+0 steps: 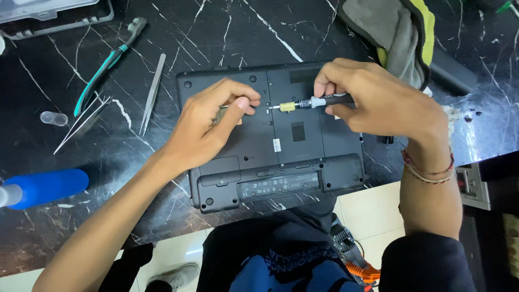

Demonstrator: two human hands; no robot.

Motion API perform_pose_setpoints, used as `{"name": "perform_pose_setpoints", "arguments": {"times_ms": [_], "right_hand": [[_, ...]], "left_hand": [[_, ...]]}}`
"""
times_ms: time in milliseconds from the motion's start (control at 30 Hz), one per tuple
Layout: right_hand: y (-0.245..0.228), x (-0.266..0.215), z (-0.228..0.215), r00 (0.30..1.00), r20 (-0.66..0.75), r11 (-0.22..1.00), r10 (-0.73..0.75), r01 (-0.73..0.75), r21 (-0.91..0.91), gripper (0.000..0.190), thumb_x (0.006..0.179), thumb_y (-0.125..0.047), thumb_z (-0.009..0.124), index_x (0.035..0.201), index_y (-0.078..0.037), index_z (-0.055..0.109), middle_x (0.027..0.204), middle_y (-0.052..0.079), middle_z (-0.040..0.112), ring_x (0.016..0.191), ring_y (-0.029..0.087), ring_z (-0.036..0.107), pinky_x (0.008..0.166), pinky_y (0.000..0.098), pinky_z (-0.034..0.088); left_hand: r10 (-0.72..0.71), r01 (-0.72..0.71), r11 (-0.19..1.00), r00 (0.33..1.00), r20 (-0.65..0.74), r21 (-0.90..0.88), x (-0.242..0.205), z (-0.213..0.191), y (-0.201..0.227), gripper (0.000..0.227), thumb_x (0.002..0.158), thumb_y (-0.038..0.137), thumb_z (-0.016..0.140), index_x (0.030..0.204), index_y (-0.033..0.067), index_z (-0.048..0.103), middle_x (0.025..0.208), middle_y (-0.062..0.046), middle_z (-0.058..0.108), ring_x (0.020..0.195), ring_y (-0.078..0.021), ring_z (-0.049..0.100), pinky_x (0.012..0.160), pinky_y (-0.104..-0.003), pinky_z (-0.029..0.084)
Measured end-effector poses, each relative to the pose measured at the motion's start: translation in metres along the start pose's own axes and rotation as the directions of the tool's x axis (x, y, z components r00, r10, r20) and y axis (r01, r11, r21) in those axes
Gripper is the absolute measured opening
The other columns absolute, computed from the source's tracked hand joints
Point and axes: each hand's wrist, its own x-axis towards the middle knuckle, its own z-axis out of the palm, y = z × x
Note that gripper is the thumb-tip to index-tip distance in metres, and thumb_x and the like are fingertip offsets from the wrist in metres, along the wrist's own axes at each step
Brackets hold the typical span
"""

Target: The person uses a screwdriver to tighten screws on the bottom panel of a laptop. They repeatedly place screws into the screwdriver and secure them into the laptop casing, working across different screw holes on the device.

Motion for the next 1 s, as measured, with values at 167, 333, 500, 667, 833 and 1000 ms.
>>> {"name": "perform_pose_setpoints", "arguments": {"times_ms": [167, 333, 500, 667, 833, 1000], "right_hand": [[-0.010, -0.009, -0.021, 1.000, -0.001, 0.997, 0.010, -0.011, -0.075, 0.026, 0.096, -0.011, 0.077, 0.122, -0.010, 0.074, 0.121, 0.004, 0.079, 0.110, 0.022, 0.075, 0.088, 0.0374, 0.062], [-0.043, -0.009, -0.051, 0.996, 0.001, 0.968, 0.093, -0.090, -0.236, 0.030, 0.100, -0.023, 0.071, 0.127, -0.014, 0.080, 0.122, 0.004, 0.085, 0.083, 0.028, 0.084, 0.077, 0.0460, 0.062], [-0.048, -0.005, -0.072, 0.970, 0.127, 0.936, 0.205, -0.157, -0.315, 0.031, 0.098, -0.034, 0.073, 0.127, -0.028, 0.081, 0.122, -0.007, 0.087, 0.122, 0.016, 0.080, 0.103, 0.0403, 0.063], [-0.039, -0.008, -0.077, 0.961, 0.147, 0.916, 0.235, -0.168, -0.365, 0.030, 0.093, -0.040, 0.076, 0.121, -0.035, 0.084, 0.119, -0.010, 0.088, 0.110, 0.016, 0.082, 0.099, 0.0415, 0.066], [-0.023, -0.007, -0.074, 0.973, 0.163, 0.935, 0.161, -0.097, -0.341, 0.032, 0.092, -0.041, 0.078, 0.124, -0.037, 0.083, 0.120, -0.013, 0.089, 0.114, 0.011, 0.085, 0.094, 0.0393, 0.070], [-0.030, -0.003, -0.076, 0.959, 0.166, 0.913, 0.230, -0.154, -0.377, 0.030, 0.096, -0.043, 0.072, 0.124, -0.037, 0.081, 0.117, -0.011, 0.089, 0.118, 0.012, 0.082, 0.102, 0.0413, 0.065]], "left_hand": [[0.171, -0.168, 0.977, 0.985, -0.012, 0.130, 0.008, 0.003, -0.013, 0.021, 0.111, -0.004, 0.059, 0.129, 0.0002, 0.069, 0.127, -0.013, 0.068, 0.111, -0.0248, 0.074, 0.100, -0.036, 0.059], [0.252, -0.293, 0.858, 0.956, 0.151, 0.421, 0.036, -0.001, -0.032, 0.040, 0.110, 0.008, 0.074, 0.147, -0.0028, 0.067, 0.138, -0.017, 0.057, 0.112, -0.0351, 0.060, 0.103, -0.050, 0.053], [0.202, -0.279, 0.879, 0.953, 0.228, 0.387, 0.046, -0.001, -0.033, 0.005, 0.111, 0.004, 0.071, 0.107, 0.0027, 0.073, 0.111, -0.009, 0.059, 0.093, -0.0293, 0.061, 0.086, -0.045, 0.059], [0.237, -0.328, 0.872, 0.932, 0.274, 0.363, 0.031, -0.003, -0.018, 0.012, 0.118, 0.010, 0.057, 0.108, 0.0046, 0.061, 0.107, -0.010, 0.058, 0.091, -0.0276, 0.052, 0.083, -0.044, 0.052], [0.193, -0.204, 0.977, 0.971, 0.144, 0.061, 0.031, 0.000, -0.008, 0.011, 0.110, 0.001, 0.073, 0.120, 0.0040, 0.072, 0.107, -0.009, 0.073, 0.091, -0.0170, 0.072, 0.084, -0.028, 0.064], [0.192, -0.220, 0.958, 0.968, 0.161, 0.182, 0.028, 0.001, -0.010, 0.021, 0.114, 0.005, 0.062, 0.124, -0.0051, 0.077, 0.115, -0.017, 0.068, 0.089, -0.0249, 0.074, 0.086, -0.032, 0.065]]}}
